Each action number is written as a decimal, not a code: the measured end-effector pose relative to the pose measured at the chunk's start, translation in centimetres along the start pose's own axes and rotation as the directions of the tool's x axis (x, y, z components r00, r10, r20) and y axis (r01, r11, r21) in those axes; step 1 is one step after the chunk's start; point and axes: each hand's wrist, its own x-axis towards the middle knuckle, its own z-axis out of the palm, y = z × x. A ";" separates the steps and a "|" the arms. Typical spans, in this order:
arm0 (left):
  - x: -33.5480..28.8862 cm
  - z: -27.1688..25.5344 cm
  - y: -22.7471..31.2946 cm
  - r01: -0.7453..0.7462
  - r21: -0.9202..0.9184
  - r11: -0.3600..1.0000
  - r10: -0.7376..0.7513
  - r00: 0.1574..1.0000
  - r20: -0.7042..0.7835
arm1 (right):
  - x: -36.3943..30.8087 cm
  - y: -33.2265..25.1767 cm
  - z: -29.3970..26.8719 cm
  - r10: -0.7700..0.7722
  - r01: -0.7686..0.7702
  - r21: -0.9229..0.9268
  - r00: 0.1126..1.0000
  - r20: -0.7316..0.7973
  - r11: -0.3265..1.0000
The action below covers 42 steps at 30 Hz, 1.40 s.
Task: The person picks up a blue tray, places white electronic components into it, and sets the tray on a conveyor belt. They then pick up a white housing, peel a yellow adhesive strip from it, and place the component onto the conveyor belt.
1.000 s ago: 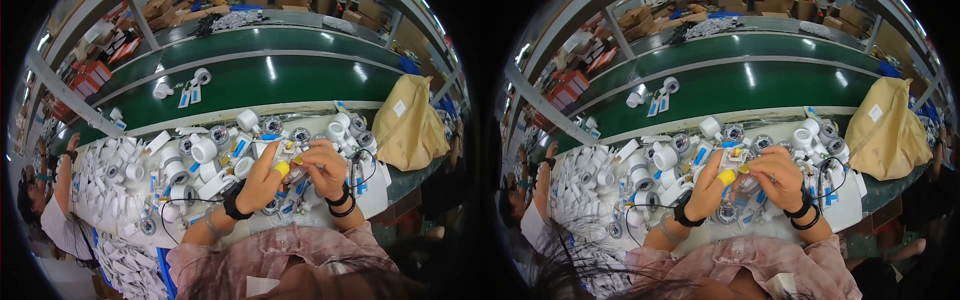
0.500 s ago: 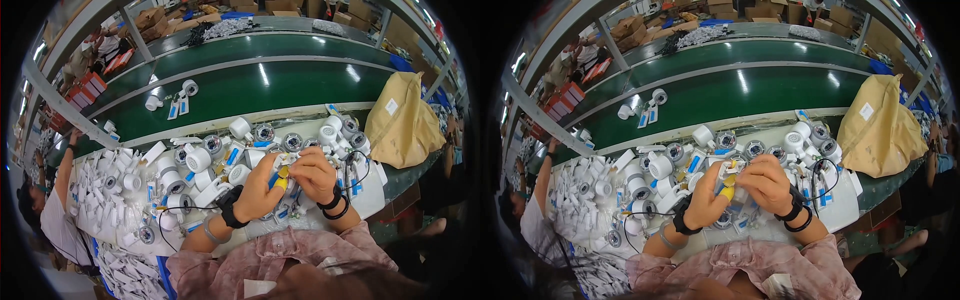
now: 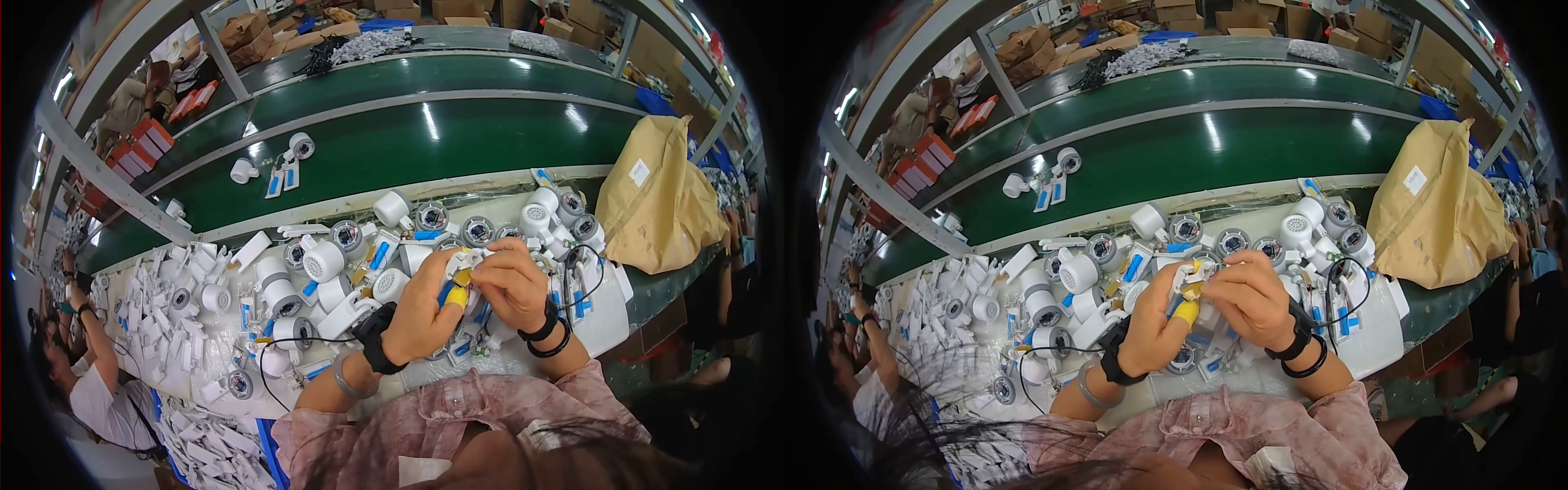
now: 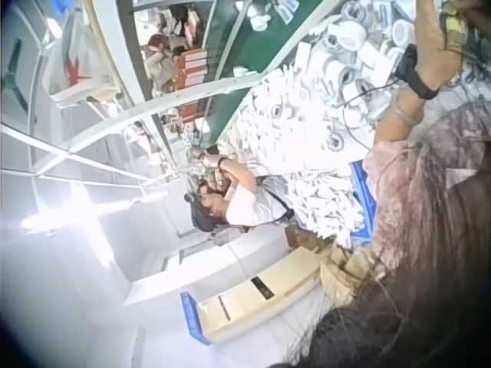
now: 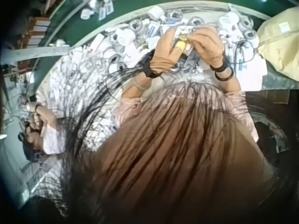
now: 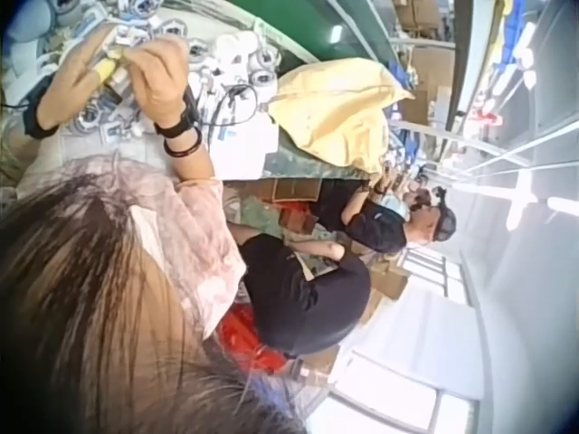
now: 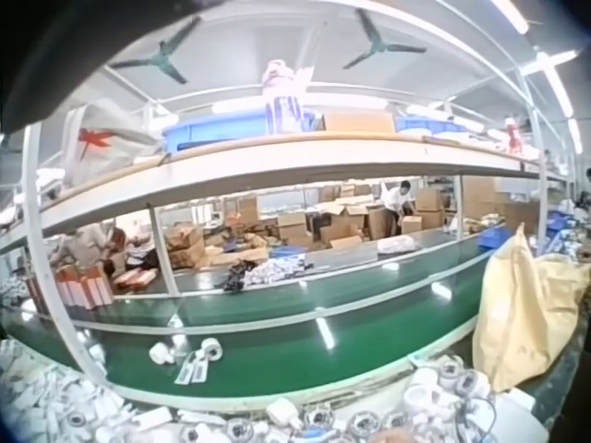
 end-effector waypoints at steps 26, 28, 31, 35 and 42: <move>-0.1 0.2 -0.8 -0.007 0.087 0.996 0.010 0.999 -0.034 | 0.3 -0.2 0.7 0.042 -0.042 -0.003 0.999 0.010 0.999; 0.0 0.3 -1.6 -0.069 0.099 0.993 0.072 0.997 -0.023 | 0.1 -0.3 0.6 0.061 -0.061 -0.035 0.998 0.007 0.997; 0.1 0.6 -1.2 -0.026 0.093 0.995 0.028 0.999 -0.024 | -0.3 -0.5 0.6 0.083 -0.083 -0.012 0.997 0.010 0.996; 0.0 0.8 -1.2 -0.053 0.104 0.993 0.057 0.998 -0.028 | -0.2 -0.7 0.6 0.070 -0.070 -0.008 0.997 0.007 0.997; 0.5 0.6 -0.8 -0.108 0.123 0.986 0.111 0.994 -0.017 | -0.2 -0.6 -0.1 0.006 -0.003 -0.060 0.999 0.038 0.998</move>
